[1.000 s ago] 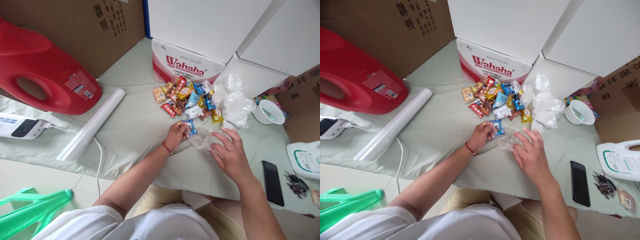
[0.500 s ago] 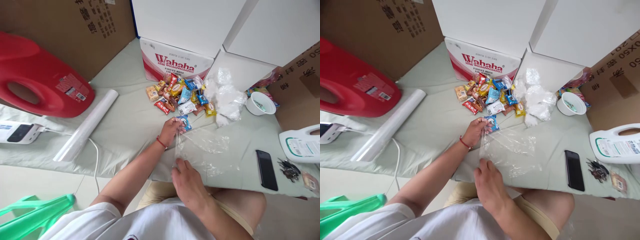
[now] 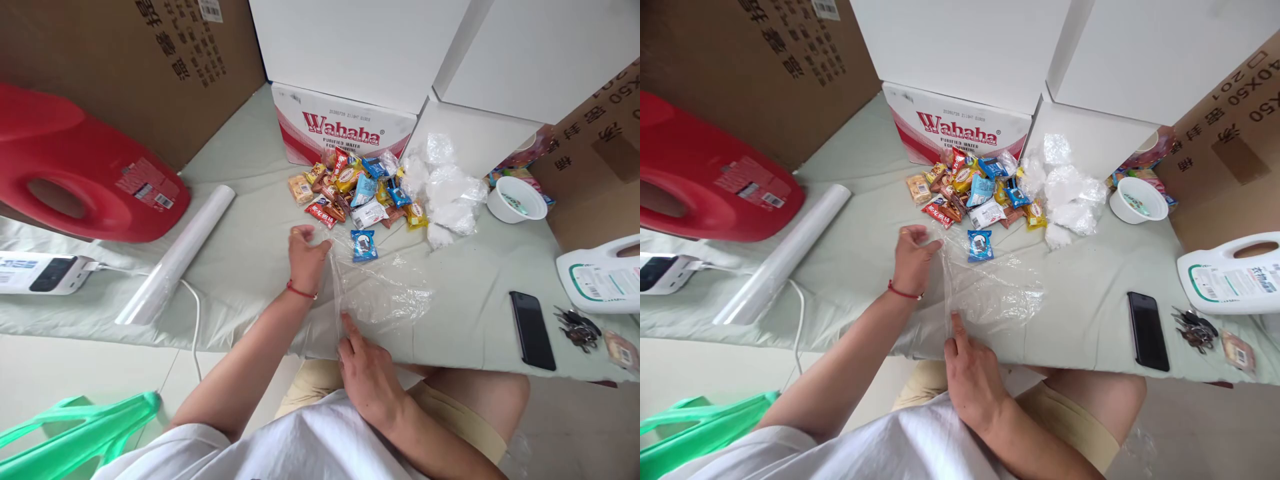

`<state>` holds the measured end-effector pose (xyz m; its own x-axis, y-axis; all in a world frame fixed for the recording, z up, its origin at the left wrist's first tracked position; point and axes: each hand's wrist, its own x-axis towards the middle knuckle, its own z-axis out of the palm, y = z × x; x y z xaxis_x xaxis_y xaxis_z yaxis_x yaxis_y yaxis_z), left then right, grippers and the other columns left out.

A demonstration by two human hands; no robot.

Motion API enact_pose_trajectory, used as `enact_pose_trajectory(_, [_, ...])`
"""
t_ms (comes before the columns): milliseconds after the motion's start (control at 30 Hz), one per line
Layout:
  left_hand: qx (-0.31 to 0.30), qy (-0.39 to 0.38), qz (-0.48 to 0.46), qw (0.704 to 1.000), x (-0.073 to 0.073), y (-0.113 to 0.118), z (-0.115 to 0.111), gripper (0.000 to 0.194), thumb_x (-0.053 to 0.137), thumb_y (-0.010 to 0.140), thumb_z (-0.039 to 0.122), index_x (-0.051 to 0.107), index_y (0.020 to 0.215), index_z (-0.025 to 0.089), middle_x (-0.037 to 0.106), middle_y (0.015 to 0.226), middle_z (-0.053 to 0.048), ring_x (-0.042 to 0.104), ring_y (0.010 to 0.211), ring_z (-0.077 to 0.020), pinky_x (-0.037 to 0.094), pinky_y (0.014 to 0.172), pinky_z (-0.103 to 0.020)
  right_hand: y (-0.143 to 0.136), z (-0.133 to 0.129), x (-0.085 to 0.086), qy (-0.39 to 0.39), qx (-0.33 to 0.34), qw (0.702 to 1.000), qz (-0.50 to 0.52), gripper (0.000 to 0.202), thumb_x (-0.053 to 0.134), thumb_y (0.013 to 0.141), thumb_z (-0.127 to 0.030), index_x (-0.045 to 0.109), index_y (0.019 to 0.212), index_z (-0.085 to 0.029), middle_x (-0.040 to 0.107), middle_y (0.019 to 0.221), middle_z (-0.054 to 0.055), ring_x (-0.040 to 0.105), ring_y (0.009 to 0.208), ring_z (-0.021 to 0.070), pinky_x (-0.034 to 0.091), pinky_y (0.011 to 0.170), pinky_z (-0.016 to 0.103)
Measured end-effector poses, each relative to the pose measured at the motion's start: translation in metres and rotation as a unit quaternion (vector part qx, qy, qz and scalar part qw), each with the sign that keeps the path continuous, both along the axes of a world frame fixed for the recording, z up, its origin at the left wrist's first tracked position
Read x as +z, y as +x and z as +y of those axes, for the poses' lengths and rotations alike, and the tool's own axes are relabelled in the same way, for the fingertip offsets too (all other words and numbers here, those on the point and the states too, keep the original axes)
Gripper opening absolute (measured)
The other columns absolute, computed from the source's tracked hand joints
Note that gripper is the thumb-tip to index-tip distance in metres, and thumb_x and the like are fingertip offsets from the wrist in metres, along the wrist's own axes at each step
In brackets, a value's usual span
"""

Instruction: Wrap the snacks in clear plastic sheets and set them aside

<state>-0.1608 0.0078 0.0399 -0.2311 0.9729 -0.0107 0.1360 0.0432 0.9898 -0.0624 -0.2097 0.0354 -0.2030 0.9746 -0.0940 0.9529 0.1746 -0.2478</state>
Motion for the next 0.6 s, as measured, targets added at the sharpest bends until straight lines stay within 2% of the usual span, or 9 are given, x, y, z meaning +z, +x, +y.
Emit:
enact_pose_trajectory(67, [0.045,0.132,0.149,0.979,0.016,-0.006,-0.021,0.034,0.066,0.068,0.015,0.057,0.100,0.021,0.061,0.116,-0.009,0.058,0.115,-0.0266,0.049,0.098,-0.044,-0.002,0.003,0.004,-0.006,0.002,1.000,-0.013,0.029,0.046,0.090,-0.001,0.068,0.101,-0.017,0.050,0.159,0.013,0.072,0.071,0.0183,0.051,0.060,0.033])
enact_pose_trajectory(100, [0.005,0.197,0.189,0.962,0.025,-0.006,-0.033,0.027,0.062,0.072,0.013,0.058,0.097,0.021,0.062,0.115,-0.010,0.058,0.116,-0.0273,0.048,0.099,-0.046,-0.003,0.006,0.007,-0.012,0.004,1.000,-0.026,0.027,0.047,0.092,-0.003,0.068,0.099,-0.017,0.055,0.155,0.013,0.071,0.067,0.0179,0.050,0.057,0.033])
enact_pose_trajectory(133, [-0.086,0.251,0.214,0.940,0.033,-0.003,-0.043,0.018,0.057,0.076,0.012,0.060,0.091,0.022,0.064,0.108,-0.009,0.061,0.111,-0.0264,0.048,0.098,-0.045,-0.004,0.008,0.010,-0.018,0.006,0.999,-0.037,0.024,0.048,0.093,-0.004,0.067,0.097,-0.017,0.061,0.147,0.014,0.070,0.064,0.0178,0.048,0.054,0.032])
enact_pose_trajectory(200, [-0.306,0.293,0.270,0.865,0.042,0.010,-0.056,0.015,0.051,0.083,0.011,0.060,0.079,0.022,0.068,0.094,-0.008,0.065,0.097,-0.0240,0.049,0.093,-0.042,-0.005,0.010,0.013,-0.028,0.007,0.998,-0.051,0.020,0.050,0.094,-0.006,0.066,0.096,-0.018,0.071,0.129,0.013,0.069,0.063,0.0179,0.047,0.052,0.031])
enact_pose_trajectory(267, [-0.412,0.241,0.356,0.803,0.042,0.028,-0.056,0.019,0.050,0.086,0.011,0.064,0.077,0.020,0.071,0.091,-0.010,0.067,0.093,-0.0250,0.048,0.092,-0.043,-0.007,0.007,0.013,-0.023,0.009,0.999,-0.048,0.021,0.050,0.093,-0.003,0.065,0.095,-0.017,0.072,0.124,0.014,0.069,0.065,0.0177,0.048,0.054,0.029])
enact_pose_trajectory(333, [-0.436,0.169,0.428,0.774,0.034,0.044,-0.045,0.020,0.051,0.087,0.010,0.068,0.081,0.017,0.073,0.098,-0.015,0.069,0.098,-0.0286,0.048,0.094,-0.045,-0.009,0.000,0.011,-0.002,0.023,0.999,-0.034,0.024,0.049,0.091,-0.001,0.066,0.099,-0.016,0.069,0.131,0.016,0.070,0.068,0.0173,0.050,0.057,0.029])
enact_pose_trajectory(433, [-0.426,0.130,0.462,0.767,0.018,0.056,-0.031,0.023,0.050,0.091,0.012,0.072,0.091,0.015,0.075,0.110,-0.017,0.069,0.109,-0.0320,0.048,0.098,-0.048,-0.010,-0.015,0.012,0.023,0.096,0.995,0.006,0.018,0.055,0.090,-0.006,0.067,0.100,-0.014,0.066,0.137,0.017,0.070,0.071,0.0174,0.053,0.061,0.030])
enact_pose_trajectory(533, [-0.417,0.140,0.443,0.781,0.005,0.053,-0.031,0.026,0.049,0.095,0.017,0.074,0.098,0.016,0.074,0.121,-0.017,0.066,0.120,-0.0330,0.046,0.104,-0.051,0.000,-0.024,0.027,-0.012,0.158,0.981,0.113,0.013,0.060,0.095,-0.018,0.066,0.084,-0.018,0.076,0.110,0.006,0.067,0.066,0.0141,0.050,0.060,0.026])
enact_pose_trajectory(600, [-0.417,0.145,0.431,0.787,-0.004,0.047,-0.037,0.028,0.050,0.096,0.020,0.075,0.109,0.017,0.070,0.135,-0.017,0.061,0.131,-0.0336,0.042,0.112,-0.053,0.018,-0.023,0.042,-0.038,0.107,0.967,0.227,0.023,0.056,0.101,-0.025,0.064,0.081,-0.021,0.073,0.083,-0.002,0.064,0.065,0.0117,0.050,0.063,0.022])
